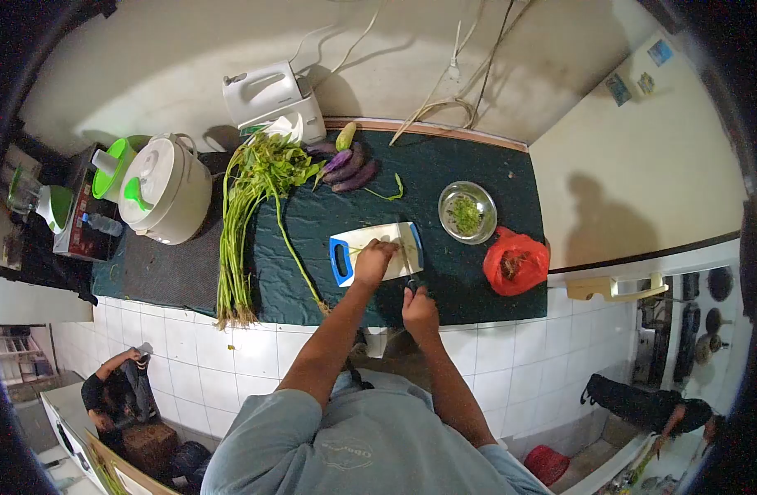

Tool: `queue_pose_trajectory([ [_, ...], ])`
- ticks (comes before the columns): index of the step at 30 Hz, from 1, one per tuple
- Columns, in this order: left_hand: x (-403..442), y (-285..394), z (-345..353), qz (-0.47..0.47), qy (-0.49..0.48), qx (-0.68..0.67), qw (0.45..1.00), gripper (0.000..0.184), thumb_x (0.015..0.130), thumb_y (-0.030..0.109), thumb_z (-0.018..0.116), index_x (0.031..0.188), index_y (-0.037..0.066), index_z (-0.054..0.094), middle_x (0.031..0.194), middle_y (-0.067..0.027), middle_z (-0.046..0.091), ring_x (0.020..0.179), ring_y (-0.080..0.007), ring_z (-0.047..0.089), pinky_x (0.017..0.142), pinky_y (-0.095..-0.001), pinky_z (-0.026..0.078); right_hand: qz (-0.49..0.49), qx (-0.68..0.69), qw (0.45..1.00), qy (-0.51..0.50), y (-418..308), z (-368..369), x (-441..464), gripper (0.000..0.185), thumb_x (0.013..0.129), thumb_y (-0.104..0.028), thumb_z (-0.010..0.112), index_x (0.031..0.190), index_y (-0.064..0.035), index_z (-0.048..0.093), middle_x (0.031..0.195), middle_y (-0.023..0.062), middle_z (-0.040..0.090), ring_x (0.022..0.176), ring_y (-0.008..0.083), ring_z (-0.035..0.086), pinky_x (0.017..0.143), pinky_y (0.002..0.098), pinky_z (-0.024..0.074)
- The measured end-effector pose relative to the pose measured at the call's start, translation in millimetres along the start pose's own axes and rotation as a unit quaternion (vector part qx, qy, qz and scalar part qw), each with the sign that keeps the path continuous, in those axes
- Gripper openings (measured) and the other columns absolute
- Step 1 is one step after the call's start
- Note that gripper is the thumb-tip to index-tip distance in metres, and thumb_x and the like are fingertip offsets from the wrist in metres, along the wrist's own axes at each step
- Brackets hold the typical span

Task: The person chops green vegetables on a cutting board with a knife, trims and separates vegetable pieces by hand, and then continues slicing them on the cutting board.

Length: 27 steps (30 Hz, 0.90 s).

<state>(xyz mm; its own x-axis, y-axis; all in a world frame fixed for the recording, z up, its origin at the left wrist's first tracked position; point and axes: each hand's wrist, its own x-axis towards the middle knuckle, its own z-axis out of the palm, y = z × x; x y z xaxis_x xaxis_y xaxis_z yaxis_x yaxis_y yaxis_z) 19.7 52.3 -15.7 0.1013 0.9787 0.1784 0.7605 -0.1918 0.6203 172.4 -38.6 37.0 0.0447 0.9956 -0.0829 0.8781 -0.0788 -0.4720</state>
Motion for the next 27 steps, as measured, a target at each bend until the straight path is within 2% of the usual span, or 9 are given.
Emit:
queue_pose_trajectory([
  [3,-1.1,-0.3,1.3,0.007,0.026,-0.003,1.0,0.018,0.081,0.014,0.063,0.097,0.01,0.068,0.099,-0.0074,0.066,0.093,-0.0281,0.063,0.079,-0.0397,0.053,0.003,-0.02,1.0,0.005,-1.5,-0.9,-1.3,0.038,0.097,-0.033,0.05,0.087,0.0033,0.053,0.069,0.0266,0.063,0.066,0.046,0.064,0.058,0.0524,0.0522],
  [7,0.1,1.5,-5.2,-0.016,0.011,-0.039,0.999,0.017,0.08,0.013,0.064,0.096,0.008,0.066,0.097,-0.0077,0.063,0.091,-0.0293,0.063,0.079,-0.0405,0.053,-0.009,-0.034,0.999,0.001,3.0,3.6,-0.4,0.039,0.097,-0.034,0.05,0.087,0.0031,0.054,0.069,0.0268,0.063,0.067,0.0459,0.065,0.059,0.0519,0.053],
  [10,0.4,-1.4,-6.8,0.023,0.003,-0.041,0.999,0.018,0.08,0.013,0.064,0.096,0.007,0.067,0.096,-0.0088,0.06,0.093,-0.029,0.063,0.079,-0.0405,0.052,-0.002,-0.026,1.0,-0.006,1.9,3.8,0.4,0.039,0.097,-0.034,0.05,0.088,0.0034,0.054,0.069,0.0267,0.063,0.068,0.0457,0.065,0.06,0.0521,0.0531],
  [16,-0.6,-8.8,1.0,0.019,-0.006,0.018,1.0,0.019,0.079,0.011,0.06,0.096,0.007,0.069,0.099,-0.0077,0.06,0.097,-0.0265,0.059,0.086,-0.0361,0.05,0.014,-0.017,1.0,-0.018,-3.6,-2.6,3.0,0.04,0.098,-0.035,0.049,0.091,0.0039,0.054,0.07,0.0268,0.063,0.069,0.0458,0.065,0.06,0.0526,0.0533],
  [18,-1.4,-12.7,2.5,0.077,0.012,0.054,0.995,0.021,0.079,0.01,0.058,0.096,0.008,0.069,0.099,-0.0067,0.06,0.097,-0.0255,0.058,0.087,-0.035,0.05,0.022,-0.021,0.999,-0.02,-4.0,-3.2,3.3,0.04,0.098,-0.035,0.049,0.092,0.004,0.054,0.07,0.0269,0.063,0.069,0.0459,0.065,0.06,0.0526,0.0533],
  [27,6.8,-11.4,-0.9,0.092,-0.013,0.111,0.989,0.02,0.082,0.015,0.057,0.098,0.012,0.067,0.094,-0.0072,0.063,0.099,-0.0258,0.058,0.088,-0.0401,0.045,-0.008,0.003,1.0,-0.018,-3.9,-6.4,1.5,0.039,0.098,-0.034,0.048,0.091,0.0039,0.055,0.07,0.0277,0.063,0.07,0.0464,0.065,0.06,0.0532,0.0527],
])
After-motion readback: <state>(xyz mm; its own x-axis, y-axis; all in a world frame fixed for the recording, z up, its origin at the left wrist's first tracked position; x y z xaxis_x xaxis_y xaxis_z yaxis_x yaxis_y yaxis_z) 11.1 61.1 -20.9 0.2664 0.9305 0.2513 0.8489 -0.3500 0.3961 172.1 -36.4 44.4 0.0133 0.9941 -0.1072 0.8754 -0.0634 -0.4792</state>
